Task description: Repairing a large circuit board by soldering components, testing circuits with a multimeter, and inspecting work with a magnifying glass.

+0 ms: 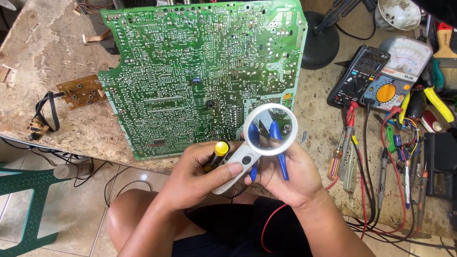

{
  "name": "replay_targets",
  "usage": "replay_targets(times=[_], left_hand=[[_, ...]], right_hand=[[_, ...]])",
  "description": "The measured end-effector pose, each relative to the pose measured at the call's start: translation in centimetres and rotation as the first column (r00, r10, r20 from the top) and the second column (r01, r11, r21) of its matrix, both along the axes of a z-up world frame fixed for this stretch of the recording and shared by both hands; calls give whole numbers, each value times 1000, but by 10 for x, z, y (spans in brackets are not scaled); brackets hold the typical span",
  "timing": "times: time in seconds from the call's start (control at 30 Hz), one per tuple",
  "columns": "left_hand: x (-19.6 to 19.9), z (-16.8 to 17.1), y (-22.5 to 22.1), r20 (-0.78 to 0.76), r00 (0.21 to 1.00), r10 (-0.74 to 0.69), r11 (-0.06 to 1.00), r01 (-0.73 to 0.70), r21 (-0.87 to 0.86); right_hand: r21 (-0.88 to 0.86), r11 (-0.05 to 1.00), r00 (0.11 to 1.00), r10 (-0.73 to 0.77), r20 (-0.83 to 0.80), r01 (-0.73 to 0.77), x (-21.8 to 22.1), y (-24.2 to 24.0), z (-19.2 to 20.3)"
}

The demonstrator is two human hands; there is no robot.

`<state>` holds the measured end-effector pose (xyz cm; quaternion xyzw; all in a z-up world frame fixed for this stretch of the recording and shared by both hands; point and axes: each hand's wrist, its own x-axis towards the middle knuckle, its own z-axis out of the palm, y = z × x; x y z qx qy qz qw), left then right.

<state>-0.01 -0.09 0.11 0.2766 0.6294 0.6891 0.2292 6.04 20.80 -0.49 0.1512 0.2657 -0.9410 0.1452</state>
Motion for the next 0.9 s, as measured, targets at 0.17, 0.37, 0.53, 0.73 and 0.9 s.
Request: replay_targets(times=[0.17,0.37,0.53,0.73,0.9], left_hand=[[2,3,-2,35,999,1,1000,-2,20],[2,2,-3,-19,1000,5,1000,-5,-2],[9,6,-3,115,993,16,992,-30,124],[19,-15,-20,361,913,188,947,-267,181],[26,12,-28,27,942,335,935,-329,-131]], right_hand=[[5,1000,1000,20,-5,-20,-1,-3,2],[34,999,1000,11,3,-11,1,-3,-2],[78,995,997,71,-17,-69,12,1,-5],[-9,954,950,298,-88,-300,31,3,10],[151,866,874,486,-32,-476,44,-8,28]])
